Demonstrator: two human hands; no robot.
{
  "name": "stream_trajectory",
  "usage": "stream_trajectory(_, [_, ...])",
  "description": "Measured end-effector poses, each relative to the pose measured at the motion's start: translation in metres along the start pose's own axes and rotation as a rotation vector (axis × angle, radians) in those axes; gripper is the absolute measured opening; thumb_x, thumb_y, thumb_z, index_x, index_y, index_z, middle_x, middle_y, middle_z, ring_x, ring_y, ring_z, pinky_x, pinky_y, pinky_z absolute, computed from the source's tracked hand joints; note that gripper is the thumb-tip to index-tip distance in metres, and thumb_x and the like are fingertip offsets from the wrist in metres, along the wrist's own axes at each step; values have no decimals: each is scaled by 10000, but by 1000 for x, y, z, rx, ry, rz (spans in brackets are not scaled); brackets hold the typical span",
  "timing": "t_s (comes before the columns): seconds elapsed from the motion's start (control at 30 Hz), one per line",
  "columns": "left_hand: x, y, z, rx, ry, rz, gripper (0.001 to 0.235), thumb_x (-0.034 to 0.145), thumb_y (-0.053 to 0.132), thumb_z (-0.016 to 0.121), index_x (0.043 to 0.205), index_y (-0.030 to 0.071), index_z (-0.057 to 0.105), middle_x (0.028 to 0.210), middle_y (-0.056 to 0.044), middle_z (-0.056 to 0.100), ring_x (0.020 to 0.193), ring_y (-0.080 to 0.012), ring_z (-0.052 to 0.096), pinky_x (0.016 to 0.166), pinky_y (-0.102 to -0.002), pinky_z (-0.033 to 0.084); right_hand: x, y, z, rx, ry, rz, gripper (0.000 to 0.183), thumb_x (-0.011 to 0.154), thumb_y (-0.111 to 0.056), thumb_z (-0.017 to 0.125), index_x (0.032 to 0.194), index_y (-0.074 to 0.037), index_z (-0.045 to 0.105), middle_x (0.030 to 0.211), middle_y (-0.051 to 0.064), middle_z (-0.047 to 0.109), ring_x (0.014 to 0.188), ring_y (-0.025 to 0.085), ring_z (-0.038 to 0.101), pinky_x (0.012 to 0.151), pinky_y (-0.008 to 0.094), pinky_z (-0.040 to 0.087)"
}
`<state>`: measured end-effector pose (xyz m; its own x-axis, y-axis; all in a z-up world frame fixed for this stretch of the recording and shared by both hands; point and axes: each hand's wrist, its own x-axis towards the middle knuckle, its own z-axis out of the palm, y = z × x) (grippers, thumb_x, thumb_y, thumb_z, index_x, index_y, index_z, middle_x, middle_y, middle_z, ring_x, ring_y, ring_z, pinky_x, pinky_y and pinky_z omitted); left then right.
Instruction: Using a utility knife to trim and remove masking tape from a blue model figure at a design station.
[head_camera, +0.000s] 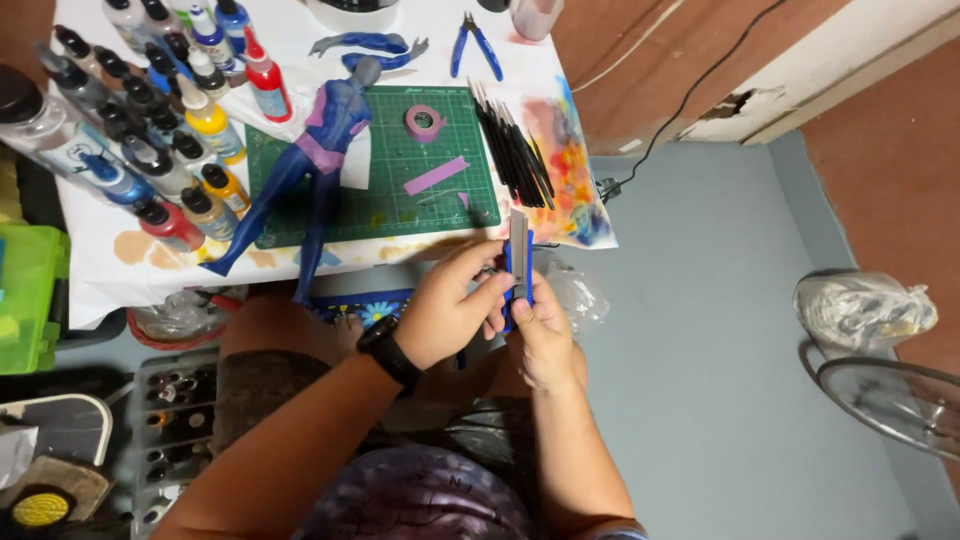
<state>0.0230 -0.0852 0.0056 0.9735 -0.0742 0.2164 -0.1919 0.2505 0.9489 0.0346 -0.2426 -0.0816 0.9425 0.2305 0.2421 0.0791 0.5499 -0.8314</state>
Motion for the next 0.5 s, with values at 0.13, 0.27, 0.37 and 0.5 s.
stream_trajectory(0.13, [-3,-13,5,-88,137,-125,284,966,46,646,1184,-135,628,627,-233,623,411,-269,676,284,-290,577,-8,4,11,-100,27,-13,383,1060,-205,523,1345,48,488,749,202,551,580,258,565,532,402,581])
stream_trajectory(0.27, [-1,-15,5,-233,115,-267,206,977,48,634,1134,-80,672,559,-222,595,380,-273,646,264,-318,568,-13,11,7,-69,128,-31,346,1058,-204,546,1298,42,506,798,183,545,562,207,541,486,387,568])
stream_trajectory(0.37, [3,-19,-16,240,150,132,185,983,130,645,1106,18,727,786,-155,666,666,-287,680,553,-376,574,-5,2,2,-159,126,-77,329,1059,-160,528,1318,36,475,801,179,541,551,199,546,468,370,566])
stream_trajectory(0.5, [6,-45,-50,1213,280,751,272,995,308,607,1108,90,724,1106,-103,671,1155,-292,607,984,-455,490,14,-21,-13,-569,66,-133,402,1008,5,504,1400,23,421,853,194,582,514,208,600,465,333,567])
